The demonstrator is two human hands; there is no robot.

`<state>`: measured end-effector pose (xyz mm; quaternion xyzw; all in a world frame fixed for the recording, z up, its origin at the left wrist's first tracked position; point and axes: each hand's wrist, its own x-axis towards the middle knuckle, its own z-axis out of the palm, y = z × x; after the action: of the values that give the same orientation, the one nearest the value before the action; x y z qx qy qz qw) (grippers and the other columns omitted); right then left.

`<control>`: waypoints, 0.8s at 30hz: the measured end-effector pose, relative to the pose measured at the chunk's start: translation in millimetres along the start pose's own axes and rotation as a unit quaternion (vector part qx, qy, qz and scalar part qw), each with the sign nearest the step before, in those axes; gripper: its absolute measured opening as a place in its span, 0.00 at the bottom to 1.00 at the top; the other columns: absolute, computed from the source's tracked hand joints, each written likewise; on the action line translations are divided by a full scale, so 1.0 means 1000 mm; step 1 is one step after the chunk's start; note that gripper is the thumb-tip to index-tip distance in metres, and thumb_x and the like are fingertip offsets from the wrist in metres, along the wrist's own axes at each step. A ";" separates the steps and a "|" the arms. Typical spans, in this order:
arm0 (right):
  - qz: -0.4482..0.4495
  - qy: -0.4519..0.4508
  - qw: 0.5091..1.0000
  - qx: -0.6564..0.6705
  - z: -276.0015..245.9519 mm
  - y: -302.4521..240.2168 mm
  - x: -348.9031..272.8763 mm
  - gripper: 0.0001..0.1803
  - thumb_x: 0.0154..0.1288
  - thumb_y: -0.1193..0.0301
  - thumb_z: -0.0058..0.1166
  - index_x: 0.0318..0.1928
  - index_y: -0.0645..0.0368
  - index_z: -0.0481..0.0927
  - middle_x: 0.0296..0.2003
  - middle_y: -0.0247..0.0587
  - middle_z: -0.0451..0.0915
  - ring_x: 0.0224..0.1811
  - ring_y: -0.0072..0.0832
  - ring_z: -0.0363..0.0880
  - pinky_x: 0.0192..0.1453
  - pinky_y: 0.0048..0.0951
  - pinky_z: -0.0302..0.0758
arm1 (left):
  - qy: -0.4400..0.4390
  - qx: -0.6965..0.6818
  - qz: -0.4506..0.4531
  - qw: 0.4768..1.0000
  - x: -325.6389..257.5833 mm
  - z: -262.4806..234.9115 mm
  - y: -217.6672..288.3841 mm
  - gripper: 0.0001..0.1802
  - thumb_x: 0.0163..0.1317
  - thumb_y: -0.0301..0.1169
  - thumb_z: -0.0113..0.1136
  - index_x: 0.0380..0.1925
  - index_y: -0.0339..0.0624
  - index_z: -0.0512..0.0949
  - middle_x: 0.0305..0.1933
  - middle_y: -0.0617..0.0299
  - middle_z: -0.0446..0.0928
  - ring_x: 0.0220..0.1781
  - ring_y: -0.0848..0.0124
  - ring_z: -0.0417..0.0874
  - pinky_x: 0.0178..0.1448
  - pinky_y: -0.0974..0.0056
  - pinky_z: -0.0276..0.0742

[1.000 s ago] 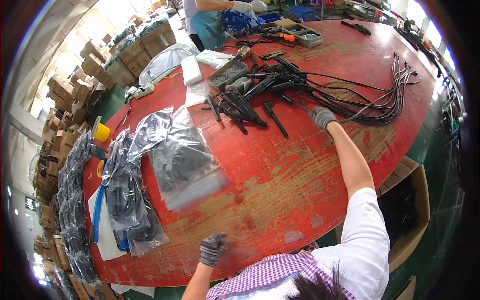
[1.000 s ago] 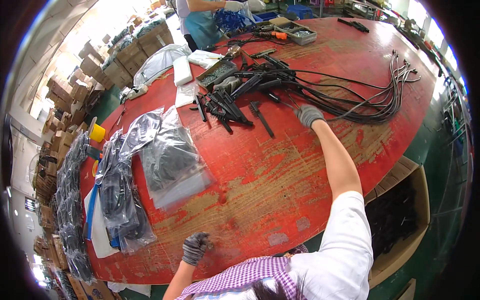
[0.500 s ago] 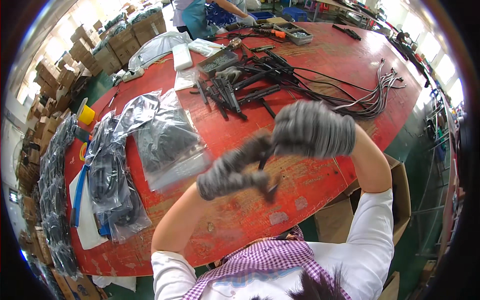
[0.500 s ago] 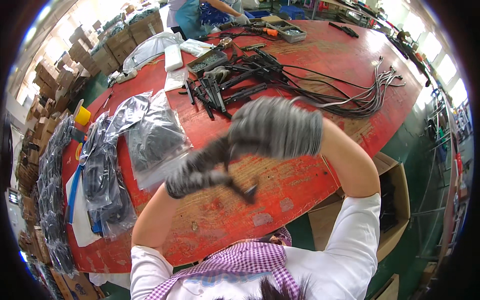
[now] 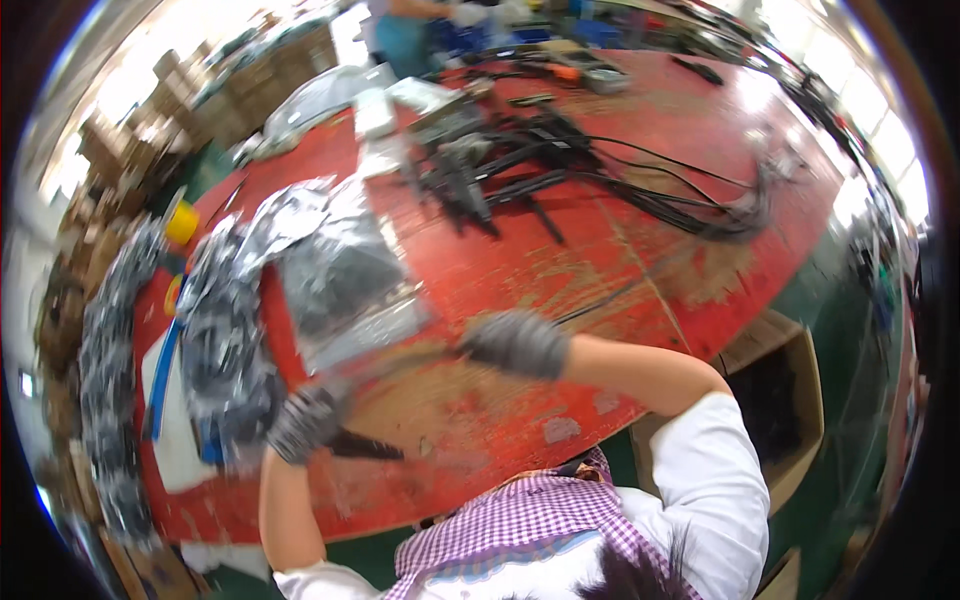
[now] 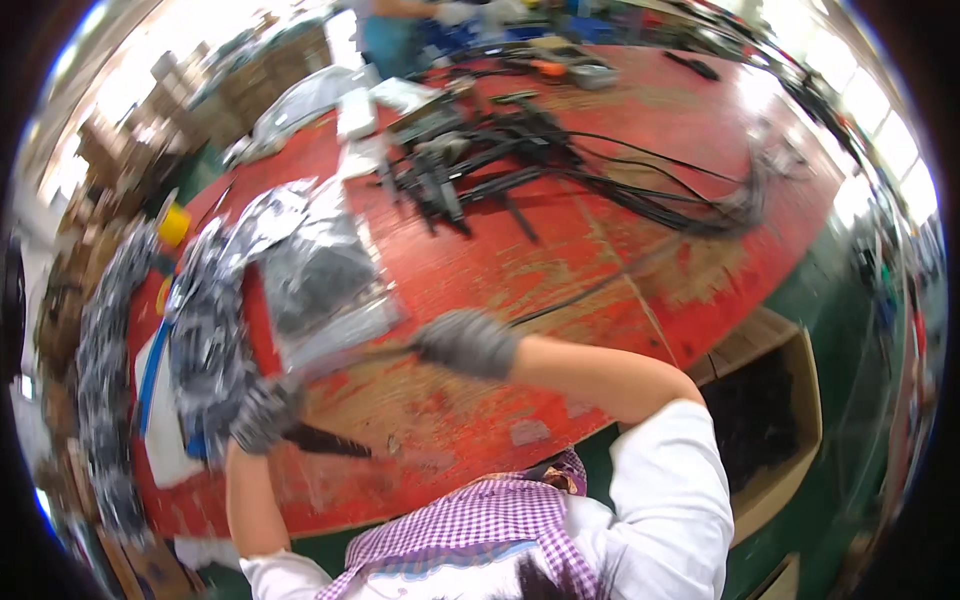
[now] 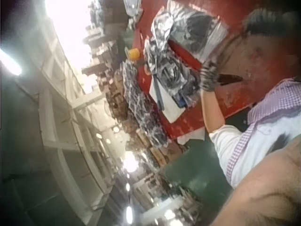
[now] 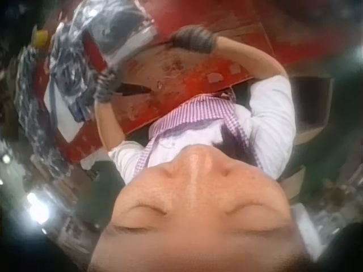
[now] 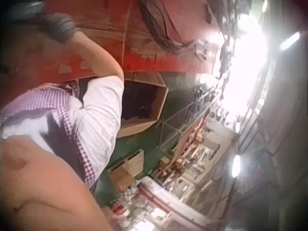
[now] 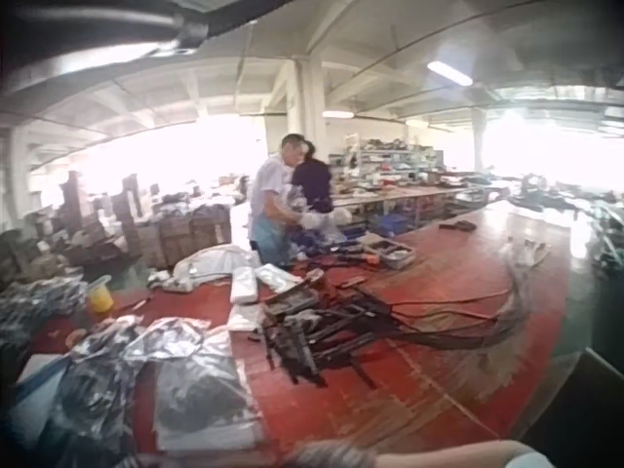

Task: The person repeatedly picks up black cables from a pile on a red workbench, coils them into circular shapes, and places them into clear plastic bags. The person wears gloves and a checkered apron while performing this repetitive packaging task in a factory setting.

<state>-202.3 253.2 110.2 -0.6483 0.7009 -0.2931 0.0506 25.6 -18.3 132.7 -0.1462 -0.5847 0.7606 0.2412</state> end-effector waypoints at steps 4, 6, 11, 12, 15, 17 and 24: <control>0.335 -0.079 0.920 -0.186 -0.019 0.109 -0.078 0.11 0.59 0.66 0.47 0.29 0.59 0.77 0.26 0.51 0.77 0.25 0.45 0.76 0.25 0.42 0.70 | -0.333 -0.342 -0.241 0.845 -0.147 0.036 -0.004 0.17 0.60 0.34 0.47 0.45 0.38 0.75 0.48 0.57 0.73 0.36 0.67 0.73 0.39 0.64 0.72; 0.223 0.037 0.959 -0.172 -0.004 0.134 -0.133 0.10 0.56 0.64 0.51 0.24 0.56 0.74 0.21 0.50 0.74 0.24 0.46 0.74 0.27 0.42 0.70 | -0.399 -0.454 -0.403 0.687 -0.192 0.048 -0.005 0.15 0.61 0.36 0.47 0.42 0.39 0.74 0.40 0.58 0.72 0.32 0.67 0.73 0.36 0.65 0.71; -0.038 -0.170 0.976 -0.129 0.032 -0.004 -0.058 0.09 0.54 0.60 0.53 0.27 0.49 0.74 0.16 0.39 0.71 0.20 0.38 0.73 0.23 0.38 0.70 | -0.361 -0.579 -0.563 0.465 -0.137 0.039 -0.015 0.15 0.63 0.41 0.48 0.34 0.41 0.73 0.21 0.61 0.68 0.23 0.68 0.72 0.28 0.66 0.70; -0.092 -0.191 0.970 -0.118 0.028 -0.035 -0.027 0.09 0.54 0.59 0.54 0.28 0.49 0.74 0.16 0.37 0.70 0.20 0.36 0.73 0.22 0.36 0.69 | -0.337 -0.614 -0.534 0.474 -0.112 0.033 -0.025 0.15 0.63 0.42 0.48 0.33 0.41 0.72 0.17 0.62 0.68 0.21 0.68 0.72 0.26 0.66 0.70; -0.214 0.013 0.973 -0.082 0.028 -0.089 0.040 0.13 0.54 0.56 0.55 0.35 0.48 0.74 0.19 0.32 0.68 0.22 0.31 0.72 0.21 0.32 0.68 | -0.261 -0.769 -0.443 0.380 -0.037 0.006 -0.065 0.14 0.63 0.37 0.48 0.42 0.38 0.72 0.22 0.58 0.73 0.25 0.65 0.76 0.32 0.66 0.74; -0.166 0.101 0.977 -0.088 0.020 -0.114 0.081 0.14 0.55 0.56 0.55 0.37 0.49 0.74 0.21 0.34 0.72 0.24 0.32 0.74 0.22 0.33 0.69 | -0.270 -0.850 -0.440 0.110 -0.005 -0.007 -0.071 0.15 0.64 0.35 0.46 0.45 0.36 0.70 0.24 0.58 0.76 0.27 0.65 0.78 0.35 0.66 0.75; 0.084 0.064 0.994 0.034 0.009 -0.035 0.063 0.09 0.57 0.66 0.54 0.37 0.55 0.75 0.29 0.45 0.78 0.33 0.41 0.78 0.34 0.37 0.74 | 0.017 -0.754 -0.297 -0.585 -0.058 -0.019 -0.047 0.21 0.70 0.42 0.33 0.41 0.35 0.70 0.08 0.71 0.62 0.05 0.82 0.61 0.09 0.75 0.60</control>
<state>-177.1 191.6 139.4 -0.5650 0.7443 -0.3523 0.0521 92.9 -24.9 169.0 -0.0641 0.2708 0.9604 0.0154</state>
